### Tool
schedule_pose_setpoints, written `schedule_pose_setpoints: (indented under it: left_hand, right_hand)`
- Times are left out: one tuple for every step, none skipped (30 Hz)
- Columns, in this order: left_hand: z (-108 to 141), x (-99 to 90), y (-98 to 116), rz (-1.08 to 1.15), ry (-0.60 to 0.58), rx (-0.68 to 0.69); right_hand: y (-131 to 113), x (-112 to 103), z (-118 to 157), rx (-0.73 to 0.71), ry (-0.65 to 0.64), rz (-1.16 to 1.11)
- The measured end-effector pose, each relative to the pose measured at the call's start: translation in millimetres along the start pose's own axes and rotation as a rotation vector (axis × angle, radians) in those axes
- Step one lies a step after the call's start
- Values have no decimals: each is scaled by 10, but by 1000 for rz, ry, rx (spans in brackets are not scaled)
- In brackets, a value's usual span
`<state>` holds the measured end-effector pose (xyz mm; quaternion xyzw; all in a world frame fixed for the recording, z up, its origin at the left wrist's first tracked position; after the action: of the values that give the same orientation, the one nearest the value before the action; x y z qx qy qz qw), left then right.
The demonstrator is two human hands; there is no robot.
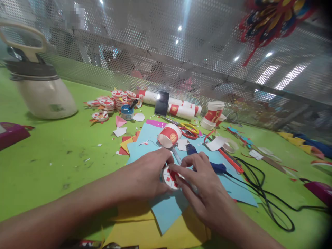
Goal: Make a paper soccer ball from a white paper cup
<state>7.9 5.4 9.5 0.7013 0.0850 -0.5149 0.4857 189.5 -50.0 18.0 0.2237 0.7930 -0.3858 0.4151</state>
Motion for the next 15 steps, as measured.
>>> schedule_pose_setpoints:
  left_hand:
    - [0, -7, 9, 5, -5, -4]
    - [-1, -14, 18, 9, -13, -8]
    - [-2, -20, 27, 12, -20, -13]
    - [-3, -24, 33, 13, -29, -20]
    - [-5, -26, 37, 13, -35, -25]
    - [-7, -25, 37, 10, -37, -31]
    - [-9, -23, 35, 6, -37, -33]
    - [-10, -19, 29, 2, -34, -34]
    - [-10, -14, 23, -1, -34, -36]
    - [-10, -8, 15, -1, -36, -37]
    - [-8, -3, 9, -1, -40, -36]
    - [-6, 1, 3, 0, -45, -38]
    - [-3, 3, -1, 1, -50, -40]
    - [-1, 4, -4, 3, -50, -41]
    - [0, 3, -4, 4, -48, -36]
  right_hand:
    - [-5, -10, 4, -8, -15, 8]
    - [-8, -18, 11, -13, -31, 14]
    - [-11, -25, 18, -21, -47, 19]
    - [-12, -28, 27, -23, -63, 22]
    - [-11, -30, 36, -25, -73, 25]
    - [-9, -29, 45, -25, -80, 27]
    - [-5, -27, 53, -28, -80, 26]
    - [-1, -23, 60, -28, -78, 22]
    - [5, -18, 64, -33, -71, 17]
    - [10, -13, 67, -36, -62, 12]
    - [15, -8, 69, -40, -56, 7]
    - [20, -4, 68, -42, -48, 4]
    - [24, 0, 66, -43, -43, 2]
    - [28, 4, 63, -43, -42, 2]
    - [31, 7, 59, -43, -40, 4]
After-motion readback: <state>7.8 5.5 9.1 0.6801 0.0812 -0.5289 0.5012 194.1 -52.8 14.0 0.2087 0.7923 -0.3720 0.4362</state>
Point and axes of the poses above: each hand's wrist, its own z-axis away from the middle knuckle, its own x-axis out of the palm, y = z × x, the point moved 1 cm from there along -z, towards the middle knuckle, and after that the axes turned 8 degrees about -z, right-handed, at the moved point
